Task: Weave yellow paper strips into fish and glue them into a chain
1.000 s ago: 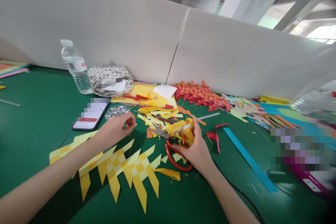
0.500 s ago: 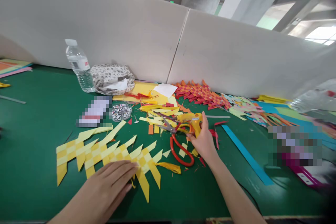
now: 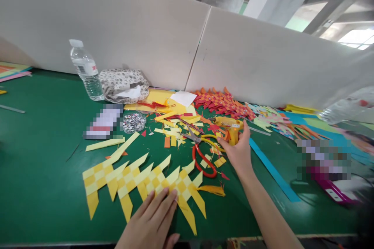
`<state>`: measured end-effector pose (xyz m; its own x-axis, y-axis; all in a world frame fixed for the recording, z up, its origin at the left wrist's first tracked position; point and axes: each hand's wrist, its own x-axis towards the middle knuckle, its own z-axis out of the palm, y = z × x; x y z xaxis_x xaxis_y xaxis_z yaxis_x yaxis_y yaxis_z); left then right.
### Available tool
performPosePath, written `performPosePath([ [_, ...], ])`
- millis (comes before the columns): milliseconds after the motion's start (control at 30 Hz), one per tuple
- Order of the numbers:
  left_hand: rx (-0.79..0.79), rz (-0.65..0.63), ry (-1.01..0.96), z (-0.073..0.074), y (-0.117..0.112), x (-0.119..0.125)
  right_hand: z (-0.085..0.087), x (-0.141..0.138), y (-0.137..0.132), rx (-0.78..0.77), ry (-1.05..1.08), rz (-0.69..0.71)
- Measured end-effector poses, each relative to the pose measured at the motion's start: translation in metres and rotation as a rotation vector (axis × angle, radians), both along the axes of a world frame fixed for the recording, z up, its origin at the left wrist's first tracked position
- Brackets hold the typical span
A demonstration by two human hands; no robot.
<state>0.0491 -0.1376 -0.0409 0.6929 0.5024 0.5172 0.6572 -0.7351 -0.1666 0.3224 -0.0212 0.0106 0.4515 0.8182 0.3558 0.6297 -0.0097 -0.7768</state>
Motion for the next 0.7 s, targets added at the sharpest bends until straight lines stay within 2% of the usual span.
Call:
performPosePath([
  [267, -0.203, -0.025, -0.094, -0.005, -0.001, 0.049, 0.02, 0.006, -0.006, 0.018, 0.038, 0.088],
  [367, -0.313, -0.02, -0.117, 0.0, 0.001, 0.068, 0.028, -0.004, -0.011, 0.017, -0.012, 0.146],
  [467, -0.381, -0.033, -0.213, 0.01, 0.004, 0.074, 0.036, -0.02, -0.019, 0.012, -0.094, 0.225],
  [567, -0.34, -0.057, -0.398, 0.02, 0.009, 0.056, 0.043, -0.038, -0.03, -0.016, -0.231, 0.236],
  [633, -0.318, -0.054, -0.5, 0.022, 0.015, 0.029, 0.045, -0.05, -0.039, -0.033, -0.309, 0.22],
  [700, -0.302, 0.052, -0.553, 0.022, 0.023, -0.006, 0.045, -0.062, -0.049, -0.028, -0.383, 0.205],
])
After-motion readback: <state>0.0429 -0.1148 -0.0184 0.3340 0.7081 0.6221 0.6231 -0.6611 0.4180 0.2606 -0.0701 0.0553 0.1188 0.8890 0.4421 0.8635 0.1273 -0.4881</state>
